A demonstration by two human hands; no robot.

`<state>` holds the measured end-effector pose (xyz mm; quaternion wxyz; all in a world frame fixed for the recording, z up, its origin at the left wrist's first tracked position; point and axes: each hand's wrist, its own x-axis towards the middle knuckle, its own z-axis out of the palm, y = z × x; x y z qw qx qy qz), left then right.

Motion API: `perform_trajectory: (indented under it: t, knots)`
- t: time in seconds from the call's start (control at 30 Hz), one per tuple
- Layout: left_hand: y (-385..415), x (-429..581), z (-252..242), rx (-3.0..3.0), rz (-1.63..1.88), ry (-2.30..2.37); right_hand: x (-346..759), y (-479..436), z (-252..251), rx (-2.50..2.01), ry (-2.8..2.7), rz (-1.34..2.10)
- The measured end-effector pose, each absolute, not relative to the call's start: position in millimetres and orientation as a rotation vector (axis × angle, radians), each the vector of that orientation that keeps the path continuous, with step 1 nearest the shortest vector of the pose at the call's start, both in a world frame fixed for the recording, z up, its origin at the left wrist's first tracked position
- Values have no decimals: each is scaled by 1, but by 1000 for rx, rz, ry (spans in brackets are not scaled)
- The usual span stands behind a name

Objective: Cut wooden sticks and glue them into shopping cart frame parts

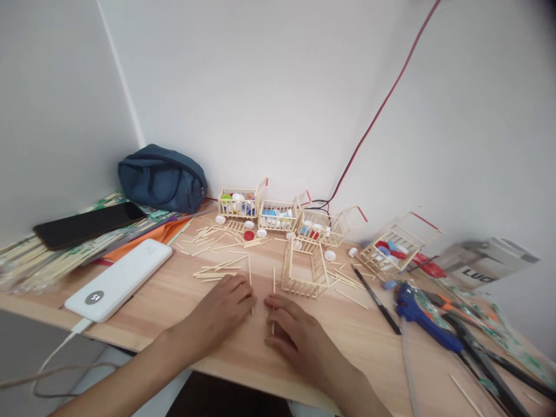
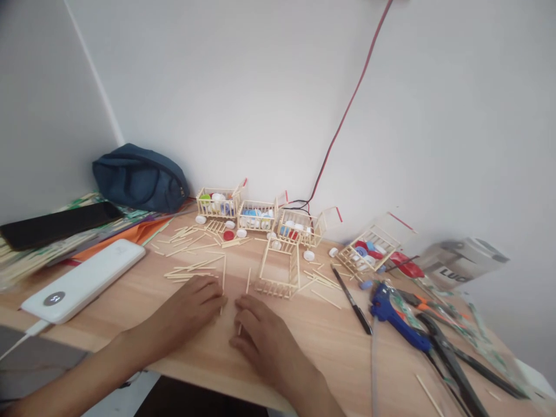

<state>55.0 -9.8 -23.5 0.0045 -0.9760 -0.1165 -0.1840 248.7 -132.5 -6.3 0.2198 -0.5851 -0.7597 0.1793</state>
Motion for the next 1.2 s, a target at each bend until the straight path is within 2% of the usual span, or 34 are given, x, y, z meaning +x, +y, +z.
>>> perform_trajectory:
  t: [0.17, 0.33, 0.5, 0.77, 1.03, 1.2]
  knots:
    - [-13, 50, -27, -3142, -664, -356, 252, -139, -9, -1560, -2141, 449]
    - [-1, 49, -21, -3303, -588, -415, 254, -135, -7, -1537, -2148, 324]
    - [2, 46, -15, -3473, -665, -598, 253, -133, -11, -1472, -2171, 322]
    - [-17, 41, -21, -3412, -750, -386, 250, -134, -3, -1492, -2223, 338]
    - [-49, 44, -23, -3197, -469, -421, 247, -147, -1, -1497, -2339, 244]
    - [-57, 46, -21, -3266, -758, -633, 264, -162, -3, -1494, -2038, -11]
